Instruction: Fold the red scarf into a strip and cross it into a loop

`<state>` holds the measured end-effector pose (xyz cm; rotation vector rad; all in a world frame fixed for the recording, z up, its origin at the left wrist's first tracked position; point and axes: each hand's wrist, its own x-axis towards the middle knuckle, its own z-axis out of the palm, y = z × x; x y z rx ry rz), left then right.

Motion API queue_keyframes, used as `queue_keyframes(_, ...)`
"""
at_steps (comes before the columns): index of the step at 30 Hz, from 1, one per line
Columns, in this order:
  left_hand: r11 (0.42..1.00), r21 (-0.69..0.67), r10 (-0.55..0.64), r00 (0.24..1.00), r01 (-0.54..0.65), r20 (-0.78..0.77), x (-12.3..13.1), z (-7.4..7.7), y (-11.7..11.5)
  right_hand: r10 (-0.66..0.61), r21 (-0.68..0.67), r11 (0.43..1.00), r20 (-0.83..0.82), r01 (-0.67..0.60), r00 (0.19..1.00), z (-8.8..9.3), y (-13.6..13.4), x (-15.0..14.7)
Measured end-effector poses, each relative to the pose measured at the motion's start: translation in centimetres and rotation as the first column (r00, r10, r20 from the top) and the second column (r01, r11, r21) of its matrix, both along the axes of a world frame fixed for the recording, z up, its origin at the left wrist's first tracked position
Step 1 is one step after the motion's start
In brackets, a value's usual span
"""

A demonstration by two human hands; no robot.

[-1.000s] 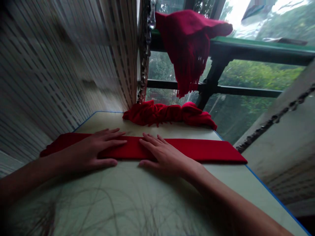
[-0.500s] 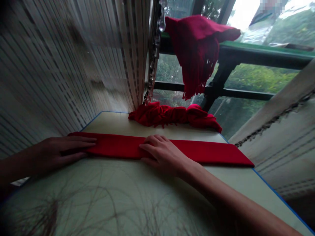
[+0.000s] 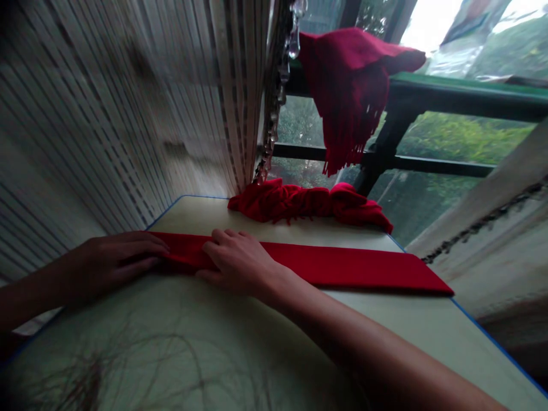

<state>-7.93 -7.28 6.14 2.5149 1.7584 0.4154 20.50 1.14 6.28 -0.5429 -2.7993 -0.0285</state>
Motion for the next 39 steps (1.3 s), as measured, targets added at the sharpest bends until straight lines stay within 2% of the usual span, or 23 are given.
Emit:
queue_keyframes(3, 0.996, -0.084, -0.004, 1.0, 0.005, 0.009, 0.0, 0.9, 0.8, 0.019, -0.043, 0.999, -0.023, -0.02, 1.0, 0.4, 0.6, -0.7)
queue_keyframes(8, 0.978, -0.202, 0.051, 0.999, -0.047, 0.017, 0.6, 2.7, 1.9, 0.071, -0.242, 0.966, -0.096, -0.092, 0.993, 0.9, 2.4, -1.1)
queue_keyframes(12, 0.981, -0.195, -0.002, 0.998, 0.013, 0.057, 0.8, 2.6, 1.6, 0.093, -0.286, 0.95, -0.118, -0.124, 0.989, 0.9, 3.1, -1.2)
queue_keyframes(15, 0.991, -0.123, -0.057, 0.998, 0.06, 0.023, 0.3, 1.9, 1.0, 0.083, -0.228, 0.968, -0.093, -0.103, 0.992, 0.6, 2.5, -1.1)
queue_keyframes(20, 0.998, -0.017, -0.053, 0.995, 0.052, -0.078, -0.5, 0.6, 0.0, 0.002, 0.005, 1.0, -0.043, -0.002, 0.999, -0.5, 0.3, -0.9)
queue_keyframes(25, 1.0, -0.014, -0.022, 0.991, 0.02, -0.13, -0.5, -0.3, 0.4, -0.039, 0.002, 0.999, 0.001, 0.039, 0.999, -1.1, -0.7, -1.0)
queue_keyframes(31, 0.998, -0.055, -0.027, 0.981, 0.016, -0.192, 0.3, 0.0, 1.7, -0.032, 0.14, 0.99, 0.015, 0.03, 0.999, -1.3, -0.6, -1.4)
queue_keyframes(36, 0.998, -0.067, 0.004, 0.986, -0.016, -0.165, 0.7, 0.5, 1.8, -0.043, 0.108, 0.993, 0.01, 0.041, 0.999, -1.1, -0.9, -1.3)
queue_keyframes(39, 0.997, -0.066, 0.017, 0.988, -0.027, -0.155, 0.6, 0.6, 1.9, -0.041, 0.154, 0.987, 0.029, 0.036, 0.999, -1.2, -1.1, -1.6)
